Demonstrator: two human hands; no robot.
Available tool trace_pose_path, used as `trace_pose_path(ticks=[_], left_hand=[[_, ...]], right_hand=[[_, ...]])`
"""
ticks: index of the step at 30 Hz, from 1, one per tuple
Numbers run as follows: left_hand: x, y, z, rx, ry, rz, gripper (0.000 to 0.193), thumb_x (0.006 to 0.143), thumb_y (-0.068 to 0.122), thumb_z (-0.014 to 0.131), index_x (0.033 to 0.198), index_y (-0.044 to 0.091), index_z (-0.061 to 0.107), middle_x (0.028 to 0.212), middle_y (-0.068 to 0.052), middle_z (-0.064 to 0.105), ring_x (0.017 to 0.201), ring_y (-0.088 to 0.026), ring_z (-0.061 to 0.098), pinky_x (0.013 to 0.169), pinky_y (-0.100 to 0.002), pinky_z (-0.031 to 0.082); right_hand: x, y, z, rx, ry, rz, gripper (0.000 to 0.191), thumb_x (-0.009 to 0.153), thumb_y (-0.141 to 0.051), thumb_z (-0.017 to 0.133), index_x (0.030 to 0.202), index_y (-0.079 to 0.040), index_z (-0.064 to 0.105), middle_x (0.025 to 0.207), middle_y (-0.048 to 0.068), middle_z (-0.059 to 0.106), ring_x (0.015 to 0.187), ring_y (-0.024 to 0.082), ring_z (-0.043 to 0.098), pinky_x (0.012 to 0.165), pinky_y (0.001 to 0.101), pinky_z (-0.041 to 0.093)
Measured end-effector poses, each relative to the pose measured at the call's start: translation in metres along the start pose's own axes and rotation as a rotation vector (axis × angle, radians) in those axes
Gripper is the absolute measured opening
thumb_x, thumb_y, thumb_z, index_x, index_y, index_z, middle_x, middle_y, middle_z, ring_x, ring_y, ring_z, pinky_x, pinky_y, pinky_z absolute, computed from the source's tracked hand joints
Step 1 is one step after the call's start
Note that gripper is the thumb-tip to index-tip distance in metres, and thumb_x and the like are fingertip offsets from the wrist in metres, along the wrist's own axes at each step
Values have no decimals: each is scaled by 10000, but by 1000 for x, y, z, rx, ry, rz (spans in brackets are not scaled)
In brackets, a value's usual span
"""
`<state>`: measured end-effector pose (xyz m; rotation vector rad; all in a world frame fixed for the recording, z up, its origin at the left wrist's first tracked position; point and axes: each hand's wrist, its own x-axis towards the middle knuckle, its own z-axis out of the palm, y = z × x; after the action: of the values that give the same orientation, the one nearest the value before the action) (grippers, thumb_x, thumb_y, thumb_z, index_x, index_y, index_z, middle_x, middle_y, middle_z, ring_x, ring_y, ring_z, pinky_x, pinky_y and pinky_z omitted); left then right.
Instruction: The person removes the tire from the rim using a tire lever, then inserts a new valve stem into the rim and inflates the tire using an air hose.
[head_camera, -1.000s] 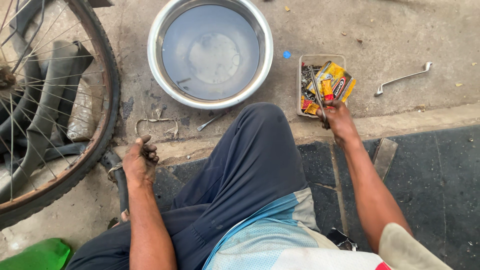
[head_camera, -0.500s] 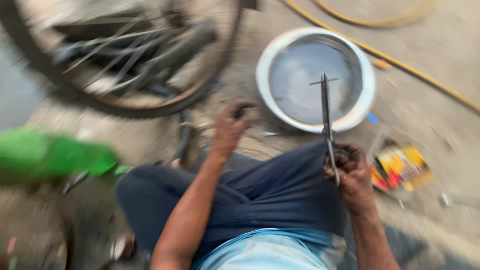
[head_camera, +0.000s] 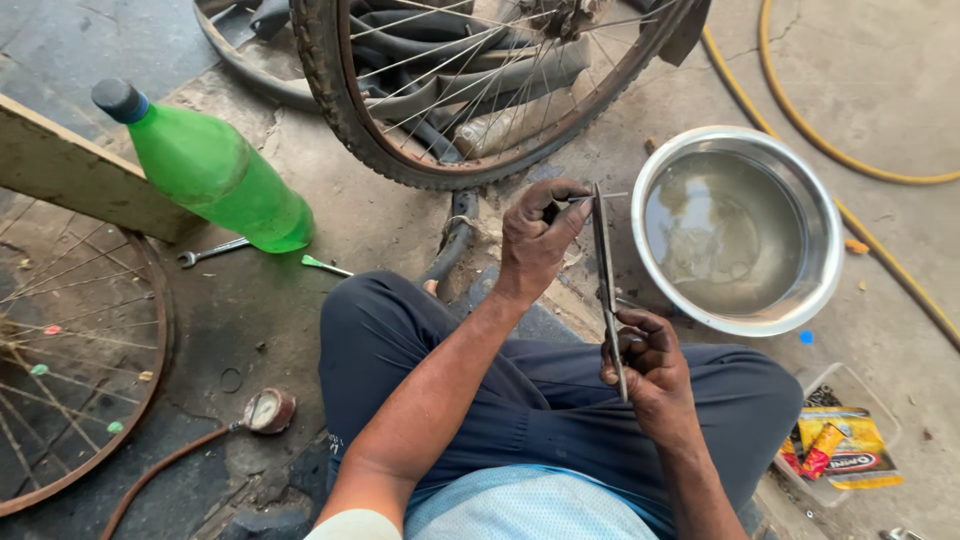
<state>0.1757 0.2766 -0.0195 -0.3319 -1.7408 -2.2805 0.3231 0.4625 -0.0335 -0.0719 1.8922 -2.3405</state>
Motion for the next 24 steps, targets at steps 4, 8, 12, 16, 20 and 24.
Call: trace_pose_path(ticks=[4,8,12,16,20,24], left_hand=[[0,7,-3,78,-36,2,93,997,115,724,1088,95,718,879,62,643,702,-11,475,611,-211,410],[-4,12,1,136,-126,81,121,957,122,762,1065,85,723,948,43,703,732,-21,521,629,-218,440],[-8,10,7,137,-214,153,158,895,111,779,1029,61,712,1038,5,705,957,-46,643,810,-244,532],[-8,1,8,82,-232,-79,120,932,117,759,1036,89,706,955,19,698,795,-29,604,665,-236,517],[-9,-12,6,-170,-215,-190,111,957,91,723,1029,74,640,913,24,614,798,-36,537,714,-231,482],[-12,-24,8,-482,-171,-322,154,932,77,691,1054,61,598,898,22,571,769,-57,526,698,-226,454]], right_hand=[[5,-10,10,-102,-68,45,952,716,-166,883,1512,-45,374,919,75,598,825,133,587,694,272,524],[14,-18,16,-332,-77,48,1274,536,-395,942,1574,-57,283,934,61,630,838,136,623,715,262,547],[24,-22,16,-265,-10,43,1342,539,-507,946,1599,-35,273,902,48,607,815,128,595,695,258,521],[28,-17,19,-92,71,35,1288,581,-494,968,1563,5,300,828,31,579,743,102,556,621,225,459],[26,-7,28,175,71,-32,1231,626,-550,948,1530,17,335,823,17,591,708,89,578,613,194,457],[25,1,37,283,66,-54,1200,628,-580,924,1510,-12,343,822,27,613,707,90,595,602,189,467]])
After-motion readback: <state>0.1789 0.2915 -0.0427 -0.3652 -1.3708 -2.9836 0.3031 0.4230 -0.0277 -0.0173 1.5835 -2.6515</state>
